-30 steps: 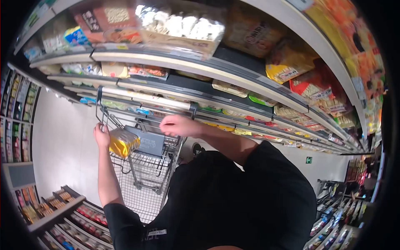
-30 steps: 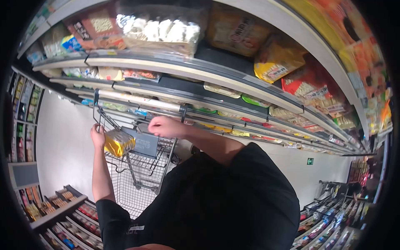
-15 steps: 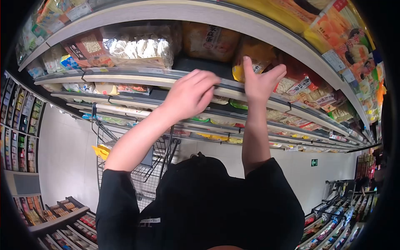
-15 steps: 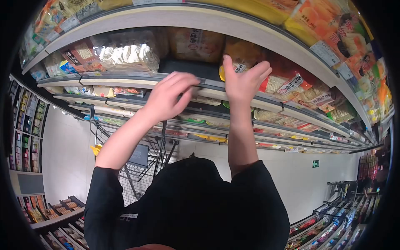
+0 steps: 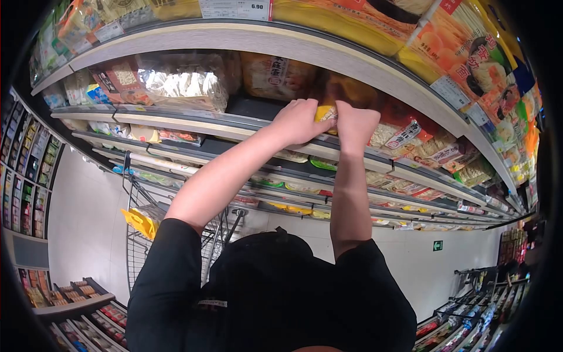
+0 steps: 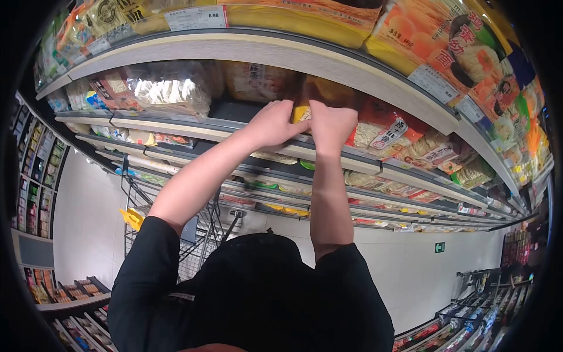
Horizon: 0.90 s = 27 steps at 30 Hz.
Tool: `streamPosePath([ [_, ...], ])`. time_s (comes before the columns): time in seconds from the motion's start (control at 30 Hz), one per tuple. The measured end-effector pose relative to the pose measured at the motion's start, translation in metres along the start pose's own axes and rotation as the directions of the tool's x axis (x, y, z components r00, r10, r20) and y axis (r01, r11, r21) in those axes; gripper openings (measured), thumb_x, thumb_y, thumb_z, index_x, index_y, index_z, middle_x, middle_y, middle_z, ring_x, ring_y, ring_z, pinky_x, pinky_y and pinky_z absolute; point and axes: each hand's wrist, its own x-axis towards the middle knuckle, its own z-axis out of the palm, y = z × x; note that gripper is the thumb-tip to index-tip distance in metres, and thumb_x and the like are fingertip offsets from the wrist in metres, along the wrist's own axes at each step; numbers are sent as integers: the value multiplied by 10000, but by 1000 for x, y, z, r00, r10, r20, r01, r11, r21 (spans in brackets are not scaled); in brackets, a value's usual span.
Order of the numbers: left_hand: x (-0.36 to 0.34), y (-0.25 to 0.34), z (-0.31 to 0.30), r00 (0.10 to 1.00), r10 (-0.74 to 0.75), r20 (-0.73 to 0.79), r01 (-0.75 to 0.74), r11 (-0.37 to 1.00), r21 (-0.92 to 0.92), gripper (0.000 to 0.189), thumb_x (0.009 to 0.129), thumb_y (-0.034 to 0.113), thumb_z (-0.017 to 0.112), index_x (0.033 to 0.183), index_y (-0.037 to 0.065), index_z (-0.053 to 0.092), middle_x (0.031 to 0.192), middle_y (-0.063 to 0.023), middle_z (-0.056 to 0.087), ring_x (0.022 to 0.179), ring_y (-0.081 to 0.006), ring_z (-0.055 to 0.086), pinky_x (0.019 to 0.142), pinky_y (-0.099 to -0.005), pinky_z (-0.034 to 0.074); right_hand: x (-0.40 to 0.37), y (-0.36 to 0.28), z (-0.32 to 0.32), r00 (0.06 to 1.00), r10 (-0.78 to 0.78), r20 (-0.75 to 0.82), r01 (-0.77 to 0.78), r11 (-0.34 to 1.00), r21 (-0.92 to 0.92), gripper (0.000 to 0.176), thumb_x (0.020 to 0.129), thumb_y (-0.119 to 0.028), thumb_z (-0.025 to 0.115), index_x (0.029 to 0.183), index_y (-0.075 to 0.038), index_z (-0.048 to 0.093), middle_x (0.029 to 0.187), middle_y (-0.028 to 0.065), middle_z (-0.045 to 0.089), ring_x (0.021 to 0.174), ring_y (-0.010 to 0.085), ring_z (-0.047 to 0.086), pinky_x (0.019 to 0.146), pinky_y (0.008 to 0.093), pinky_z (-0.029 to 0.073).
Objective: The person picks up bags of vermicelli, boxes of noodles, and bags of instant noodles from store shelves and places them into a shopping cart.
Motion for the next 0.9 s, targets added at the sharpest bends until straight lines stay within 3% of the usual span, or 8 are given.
streamPosePath([
  [0.03,-1,0,1,1000,14,-14,-14,1000,-3,737,887,527,732,1222,-113,587,1127,-354,669,1097,-489,648,963,-499,518,-1,-5,-3,995,96,41,-99,991,94,770,682,-251,963,1257,80,572,1112,176,738,1002,270,713,911,406,547],
  [0.2,-5,-4,1,997,71,-30,-74,986,-151,952,885,629,713,1488,-49,426,1286,-358,595,1189,-499,610,1072,-493,470,-7,5,-9,985,39,-171,-45,998,-34,602,759,-137,907,1200,87,563,1136,160,699,1030,210,677,914,350,542],
  [0.3,0,-6,5,985,148,-90,-170,918,-358,937,874,581,759,1501,-26,418,1289,-352,585,1178,-467,624,1065,-477,473,-6,-4,-16,982,52,-181,-54,999,-3,596,762,-96,898,1202,81,536,1153,174,684,1059,213,672,940,352,538],
  [0.4,-9,14,-4,999,35,-19,-39,815,-578,898,869,466,815,1527,26,390,1336,-276,536,1298,-374,531,1124,-425,408,-6,-8,-20,983,39,-177,-30,998,52,621,763,-84,906,1219,74,514,1169,184,674,1076,220,672,957,362,538],
  [0.53,-30,37,-12,995,34,-90,-80,811,-579,729,875,397,797,1406,26,464,1190,-215,491,1185,-363,503,1073,-407,421,-14,-19,-27,982,16,-187,16,986,168,545,837,-136,882,1207,55,530,1162,169,678,1046,203,675,919,354,547],
  [0.73,-78,41,14,929,160,-334,-324,789,-521,755,919,226,687,1568,84,328,1632,-301,183,1494,-528,273,1219,-421,318,-47,-21,-53,970,64,-235,-66,998,1,495,977,-354,744,1195,52,561,1187,178,669,1000,230,685,826,346,578],
  [0.8,-106,59,-10,997,-5,-82,-53,718,-695,721,920,178,651,1558,87,327,1658,-251,80,1487,-524,295,1214,-427,334,-63,-22,-55,964,106,-243,-68,985,160,557,994,-382,698,1272,71,532,1295,228,617,1077,291,675,858,400,592],
  [0.9,-138,55,-20,999,-17,-51,-34,537,-843,765,902,168,646,1562,126,261,1634,-234,51,1493,-463,310,1212,-429,352,-101,-37,-47,990,-24,-139,64,955,291,593,996,-353,650,1391,54,473,1376,261,562,1158,341,645,950,468,577],
])
